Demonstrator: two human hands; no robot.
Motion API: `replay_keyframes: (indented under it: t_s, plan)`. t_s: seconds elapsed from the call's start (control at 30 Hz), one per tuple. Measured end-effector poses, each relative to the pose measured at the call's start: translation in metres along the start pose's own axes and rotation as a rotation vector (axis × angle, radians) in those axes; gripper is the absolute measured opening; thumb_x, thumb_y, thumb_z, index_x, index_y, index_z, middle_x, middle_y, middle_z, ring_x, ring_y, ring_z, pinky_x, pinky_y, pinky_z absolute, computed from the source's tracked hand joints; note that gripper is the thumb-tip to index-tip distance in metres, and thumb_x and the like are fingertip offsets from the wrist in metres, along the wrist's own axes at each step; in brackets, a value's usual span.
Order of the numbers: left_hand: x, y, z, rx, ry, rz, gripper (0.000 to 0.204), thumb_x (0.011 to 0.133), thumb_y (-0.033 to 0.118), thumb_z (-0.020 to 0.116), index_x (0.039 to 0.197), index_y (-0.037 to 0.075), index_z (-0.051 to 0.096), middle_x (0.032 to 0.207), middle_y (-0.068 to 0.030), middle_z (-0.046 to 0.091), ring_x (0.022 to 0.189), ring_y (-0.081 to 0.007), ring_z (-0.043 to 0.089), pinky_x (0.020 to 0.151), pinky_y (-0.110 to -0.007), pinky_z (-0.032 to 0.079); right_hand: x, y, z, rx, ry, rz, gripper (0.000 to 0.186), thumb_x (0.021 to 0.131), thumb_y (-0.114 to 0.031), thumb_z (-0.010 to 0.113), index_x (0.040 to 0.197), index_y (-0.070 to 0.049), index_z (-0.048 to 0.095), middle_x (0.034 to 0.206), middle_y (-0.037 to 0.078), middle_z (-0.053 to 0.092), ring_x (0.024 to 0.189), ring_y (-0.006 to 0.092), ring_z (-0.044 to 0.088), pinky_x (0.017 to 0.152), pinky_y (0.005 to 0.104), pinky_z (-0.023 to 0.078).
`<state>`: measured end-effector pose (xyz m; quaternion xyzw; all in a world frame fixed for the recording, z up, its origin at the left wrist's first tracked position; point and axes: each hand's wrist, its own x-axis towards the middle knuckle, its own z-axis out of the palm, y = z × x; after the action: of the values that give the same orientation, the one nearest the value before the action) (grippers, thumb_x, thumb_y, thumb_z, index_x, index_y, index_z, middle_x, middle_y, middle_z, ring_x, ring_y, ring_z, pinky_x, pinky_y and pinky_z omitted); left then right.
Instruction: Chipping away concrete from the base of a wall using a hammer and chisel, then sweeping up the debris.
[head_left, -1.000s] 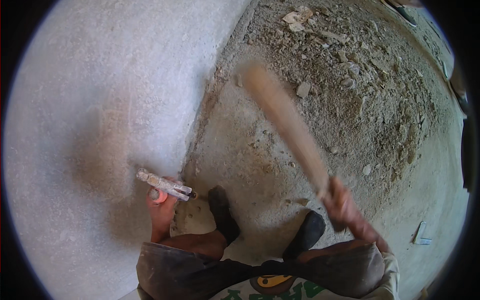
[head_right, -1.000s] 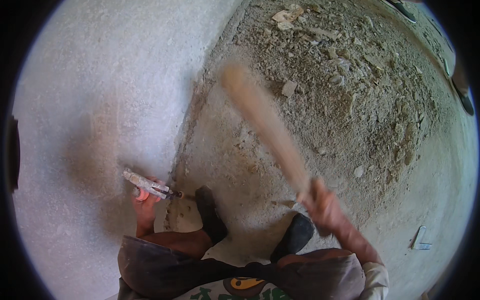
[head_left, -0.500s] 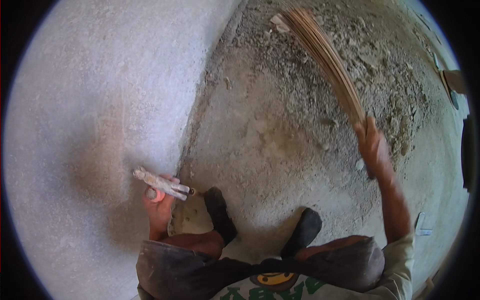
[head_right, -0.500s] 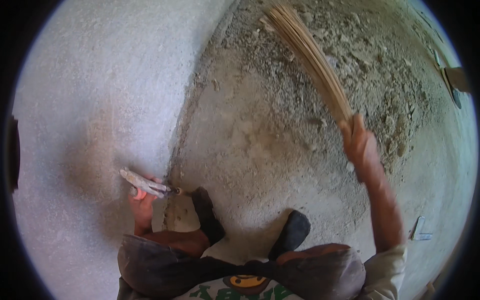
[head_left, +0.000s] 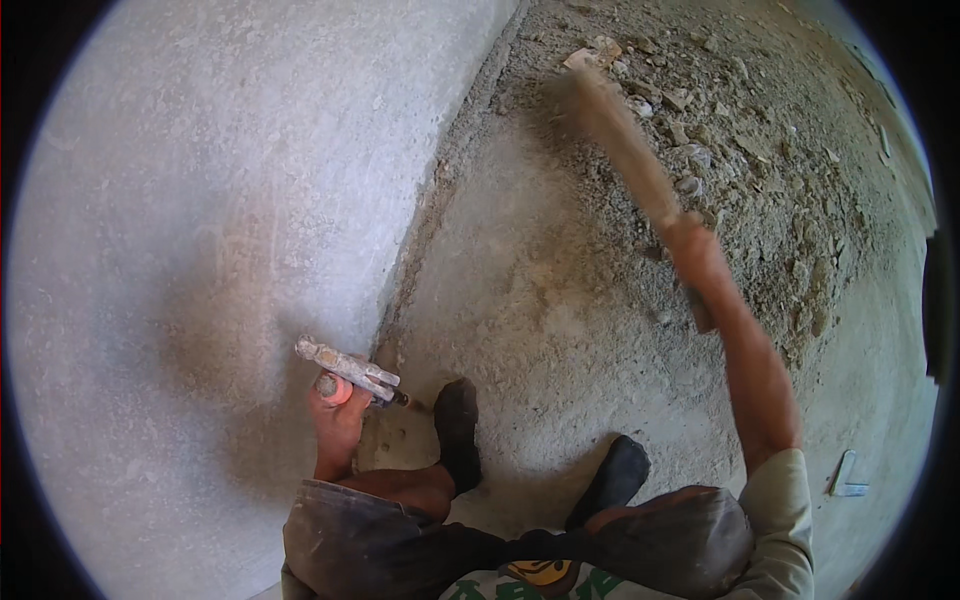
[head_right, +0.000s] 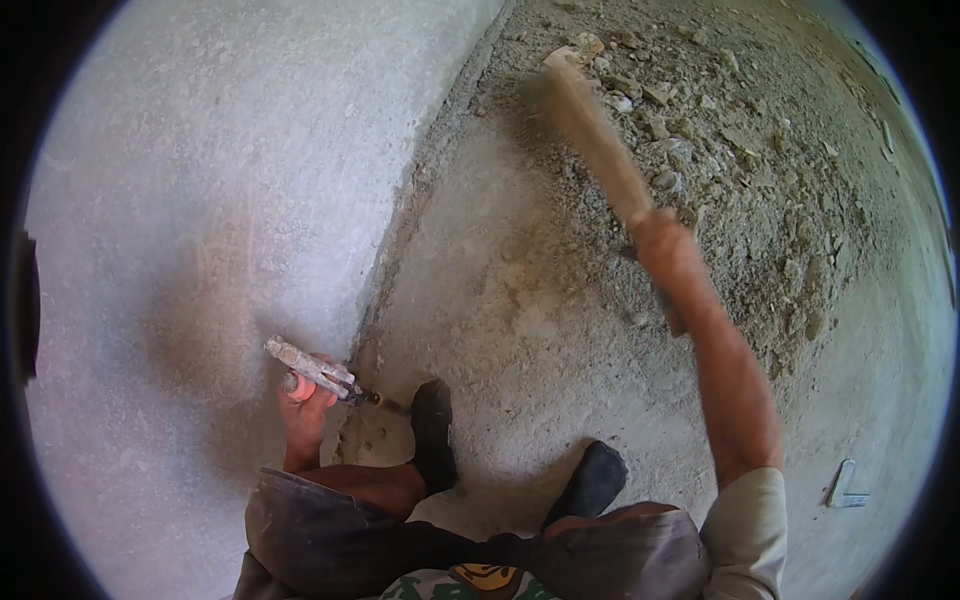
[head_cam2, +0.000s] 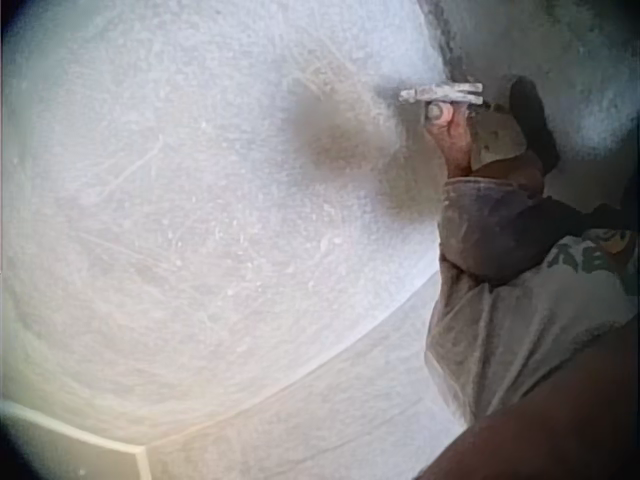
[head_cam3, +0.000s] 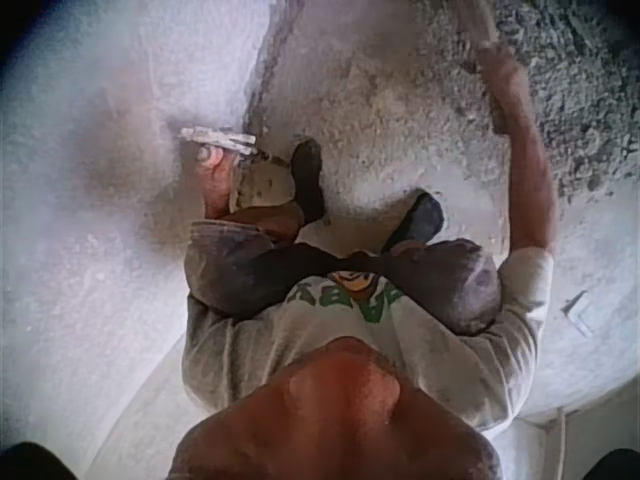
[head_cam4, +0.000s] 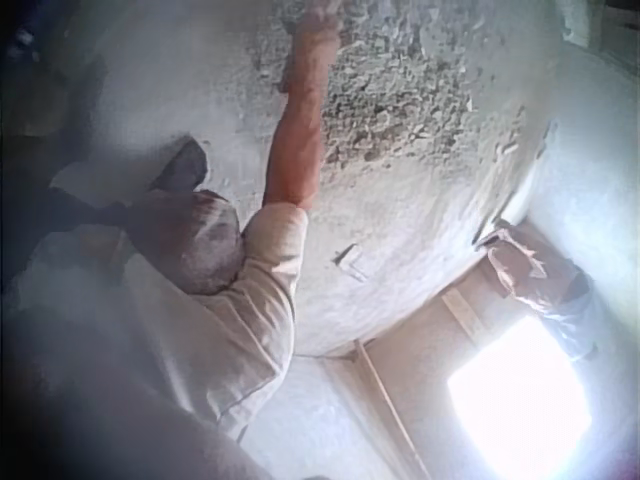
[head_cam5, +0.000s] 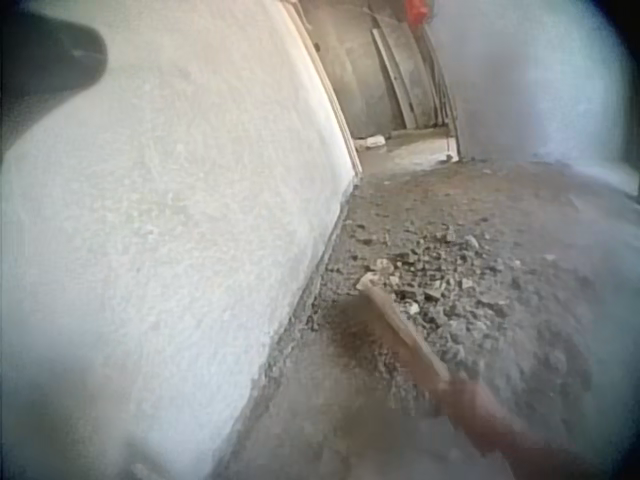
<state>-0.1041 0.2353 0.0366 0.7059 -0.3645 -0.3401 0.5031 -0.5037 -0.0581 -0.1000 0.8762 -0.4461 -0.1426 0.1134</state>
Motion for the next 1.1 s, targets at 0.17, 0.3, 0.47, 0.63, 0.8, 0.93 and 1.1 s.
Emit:
replay_keyframes:
  t_s: [0.17, 0.3, 0.47, 0.63, 0.8, 0.93, 1.1]
  plan:
    - [-0.012, 0.015, -0.020, 0.129, 0.033, 0.033, 0.024, 0.081, -0.001, 0.063, 0.104, -0.002, 0.059, 0.091, -0.0055, 0.063, 0.082, -0.0114, 0.059, 0.070, -0.026, 0.047, -0.047, -0.002, -0.016, 1.291, 0.186, 0.424, 0.031, 0.097, -0.033, 0.042, 0.101, -0.002, 0.045, 0.082, 0.018, 0.058, 0.063, 0.0243, 0.061, 0.049, 0.0378, 0.051]
    - [0.001, 0.003, -0.015, 0.135, 0.102, 0.040, 0.025, 0.081, 0.001, 0.063, 0.105, -0.002, 0.058, 0.092, -0.0052, 0.063, 0.079, -0.0116, 0.057, 0.068, -0.026, 0.046, -0.128, -0.067, -0.034, 1.452, -0.348, 0.318, 0.040, 0.094, -0.039, 0.050, 0.098, 0.000, 0.043, 0.071, 0.020, 0.059, 0.061, 0.0370, 0.061, 0.053, 0.0440, 0.050]
    - [0.002, 0.053, -0.016, 0.269, 0.080, 0.141, 0.029, 0.083, 0.008, 0.066, 0.109, -0.002, 0.057, 0.097, -0.0084, 0.063, 0.084, -0.0142, 0.059, 0.069, -0.025, 0.047, -0.200, -0.076, -0.017, 1.309, -0.533, -0.038, 0.039, 0.092, -0.040, 0.054, 0.097, -0.003, 0.046, 0.075, 0.027, 0.061, 0.072, 0.0459, 0.061, 0.062, 0.0507, 0.050]
    - [0.012, 0.100, -0.003, 0.264, -0.015, 0.378, 0.037, 0.085, 0.024, 0.069, 0.108, -0.003, 0.057, 0.101, -0.0093, 0.062, 0.089, -0.0158, 0.060, 0.073, -0.028, 0.048, -0.215, -0.054, 0.002, 1.143, -0.504, -0.341, 0.044, 0.089, -0.048, 0.053, 0.105, -0.006, 0.051, 0.083, 0.020, 0.065, 0.081, 0.0410, 0.064, 0.071, 0.0489, 0.050]
    - [0.029, 0.117, 0.041, 0.284, 0.161, 0.586, 0.026, 0.081, 0.018, 0.068, 0.100, 0.001, 0.061, 0.095, -0.0044, 0.063, 0.082, -0.0133, 0.057, 0.069, -0.026, 0.044, -0.184, -0.100, -0.023, 0.875, -0.658, -0.629, 0.042, 0.089, -0.047, 0.054, 0.108, -0.010, 0.057, 0.084, 0.016, 0.066, 0.077, 0.0342, 0.066, 0.069, 0.0477, 0.053]
    - [0.056, 0.082, 0.081, 0.191, 0.122, 0.417, 0.021, 0.080, 0.006, 0.066, 0.099, 0.000, 0.061, 0.094, -0.0056, 0.063, 0.083, -0.0145, 0.057, 0.070, -0.027, 0.045, -0.151, -0.126, 0.039, 0.382, 0.113, -0.288, 0.049, 0.091, -0.048, 0.052, 0.109, -0.003, 0.055, 0.087, 0.017, 0.067, 0.071, 0.0332, 0.067, 0.063, 0.0432, 0.055]
    - [0.049, 0.102, 0.106, 0.333, 0.066, 0.512, 0.023, 0.084, 0.009, 0.066, 0.102, -0.003, 0.060, 0.096, -0.0078, 0.063, 0.082, -0.0171, 0.059, 0.074, -0.031, 0.048, -0.125, -0.051, -0.018, 0.823, -0.452, -0.119, 0.051, 0.092, -0.049, 0.049, 0.110, -0.002, 0.056, 0.093, 0.019, 0.067, 0.084, 0.0352, 0.067, 0.075, 0.0460, 0.052]
